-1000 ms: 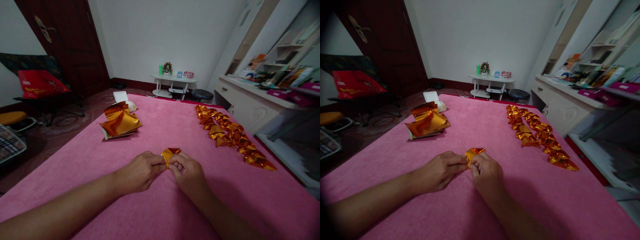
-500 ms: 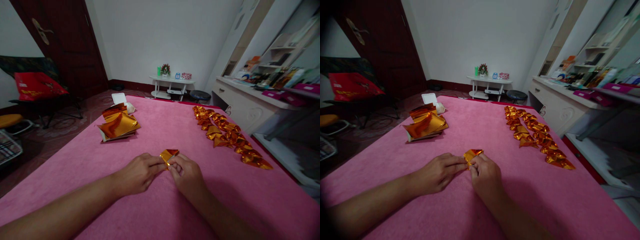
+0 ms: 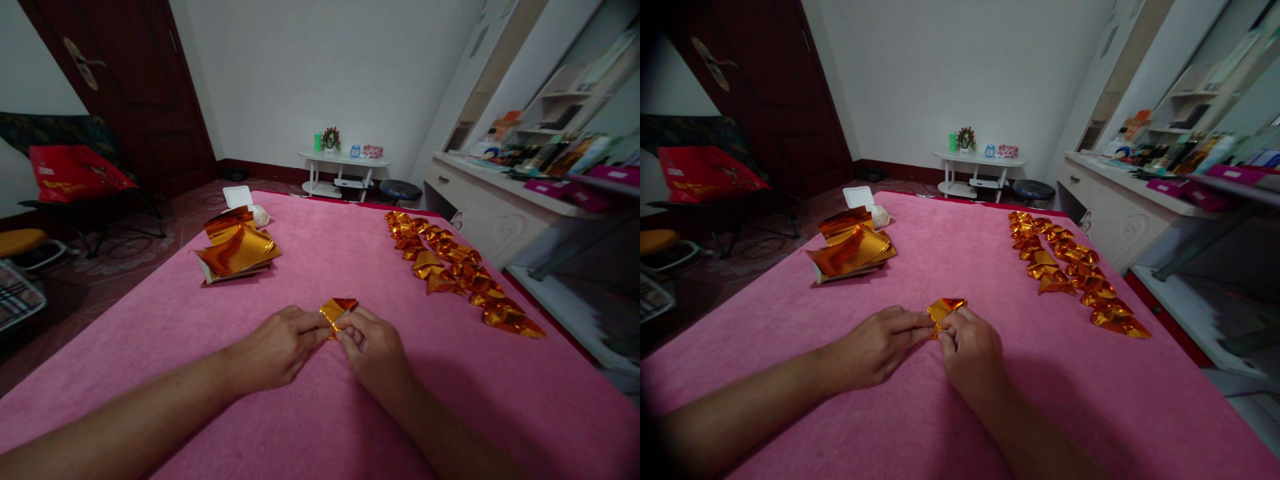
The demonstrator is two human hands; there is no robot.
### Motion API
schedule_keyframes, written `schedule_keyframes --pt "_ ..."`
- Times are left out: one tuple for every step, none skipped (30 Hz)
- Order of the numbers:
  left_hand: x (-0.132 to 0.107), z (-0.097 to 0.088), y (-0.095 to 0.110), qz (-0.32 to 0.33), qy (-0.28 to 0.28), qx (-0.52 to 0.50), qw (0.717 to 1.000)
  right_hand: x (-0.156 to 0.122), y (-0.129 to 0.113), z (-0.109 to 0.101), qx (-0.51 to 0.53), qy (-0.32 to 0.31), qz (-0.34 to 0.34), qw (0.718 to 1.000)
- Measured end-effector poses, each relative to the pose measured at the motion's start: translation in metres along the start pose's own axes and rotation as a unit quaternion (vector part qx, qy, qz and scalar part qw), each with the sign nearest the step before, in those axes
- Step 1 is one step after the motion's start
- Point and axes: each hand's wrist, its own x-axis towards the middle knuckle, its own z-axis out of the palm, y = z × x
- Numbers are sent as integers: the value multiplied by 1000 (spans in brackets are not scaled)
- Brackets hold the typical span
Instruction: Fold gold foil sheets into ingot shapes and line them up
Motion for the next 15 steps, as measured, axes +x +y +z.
schedule_keyframes --pt "0 0 0 1 2 -2 1000 0 0 0 1 1 -1 1000" --pt "0 0 0 3 3 -2 1000 0 0 1 1 2 -2 1000" --pt "0 0 0 4 2 -1 1000 0 0 1 0 3 -2 1000" --pt "1 1 0 4 0 1 1000 0 0 2 0 3 -4 1000" --pt "1 1 1 3 -3 4 1000 0 0 2 3 3 -6 1000" --pt "2 1 2 2 -10 8 1000 0 -1 1 9 3 -8 1000" --pt "3 0 2 0 -17 13 1000 0 0 1 21 3 -11 1000" --pt "3 0 3 -1 -25 20 1000 0 0 -1 39 7 -12 999" --pt "4 -1 4 -2 -31 26 999 -1 2 -3 58 15 -13 998" --pt "5 -1 5 -2 -35 34 999 -1 3 -6 77 28 -15 997" --pt "5 -2 5 0 -36 39 999 -2 5 -10 89 42 -22 995" --pt "6 -2 6 2 -34 43 998 -2 8 -14 90 55 -36 994" --pt "6 -3 6 5 -32 43 999 -3 10 -18 78 63 -58 993" --pt "6 -3 6 8 -30 41 999 -3 12 -22 54 62 -85 993" --pt "6 -3 5 10 -28 39 999 -3 14 -25 22 53 -116 992"
